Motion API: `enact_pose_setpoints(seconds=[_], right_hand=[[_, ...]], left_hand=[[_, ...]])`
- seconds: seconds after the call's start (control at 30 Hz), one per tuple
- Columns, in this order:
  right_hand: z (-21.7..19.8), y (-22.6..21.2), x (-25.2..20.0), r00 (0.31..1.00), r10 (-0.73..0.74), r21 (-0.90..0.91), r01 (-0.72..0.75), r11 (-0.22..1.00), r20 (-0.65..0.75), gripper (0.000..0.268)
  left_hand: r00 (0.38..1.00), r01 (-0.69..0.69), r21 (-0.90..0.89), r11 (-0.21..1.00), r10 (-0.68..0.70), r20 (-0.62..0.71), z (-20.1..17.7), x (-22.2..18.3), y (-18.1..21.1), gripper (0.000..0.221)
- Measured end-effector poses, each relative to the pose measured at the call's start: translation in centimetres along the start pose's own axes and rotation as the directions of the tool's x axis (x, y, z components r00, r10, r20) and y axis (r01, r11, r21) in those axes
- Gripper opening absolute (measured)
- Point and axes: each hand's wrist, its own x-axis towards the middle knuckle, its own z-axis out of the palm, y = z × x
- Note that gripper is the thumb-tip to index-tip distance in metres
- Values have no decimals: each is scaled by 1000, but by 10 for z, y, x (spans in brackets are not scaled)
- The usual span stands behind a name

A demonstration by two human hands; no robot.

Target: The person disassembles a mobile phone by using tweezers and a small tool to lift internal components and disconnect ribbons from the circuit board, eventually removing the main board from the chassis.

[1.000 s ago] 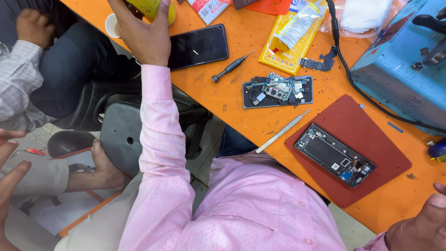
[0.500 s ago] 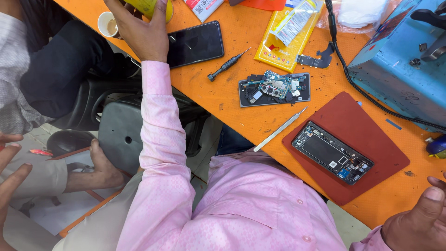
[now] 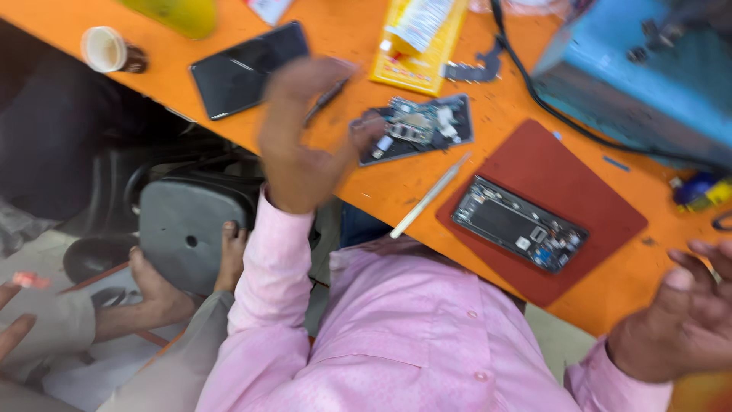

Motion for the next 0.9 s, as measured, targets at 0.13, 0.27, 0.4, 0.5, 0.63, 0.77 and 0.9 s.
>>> enact_pose_setpoints(seconds=[0.13, 0.27, 0.4, 0.5, 0.63, 0.77, 0.9], right_hand=[[-1, -7, -2, 998, 57, 28, -57, 998, 11, 51], [-12, -7, -9, 995, 97, 6, -98, 995, 3, 53], [-25, 4, -19, 993, 118, 33, -117, 993, -25, 55], [-33, 8, -25, 991, 126, 40, -125, 991, -37, 55], [-39, 13, -29, 989, 145, 29, -144, 989, -31, 54], [-38, 12, -28, 983, 179, 45, -178, 983, -29, 52], [-33, 9, -27, 975, 220, 72, -217, 973, -37, 50]], left_hand=[[799, -236, -240, 942, 328, 503, 52, 0, 45, 81], [604, -234, -244, 941, 338, 722, 96, -13, 65, 96], [573, -327, -130, 936, 306, 761, 119, -22, 64, 95], [550, -359, -95, 928, 293, 782, 122, -21, 61, 92], [533, -378, -97, 921, 302, 790, 125, -16, 61, 90], [516, -361, -141, 922, 323, 793, 128, -10, 57, 86], [551, -280, -160, 946, 295, 780, 129, -11, 59, 80]])
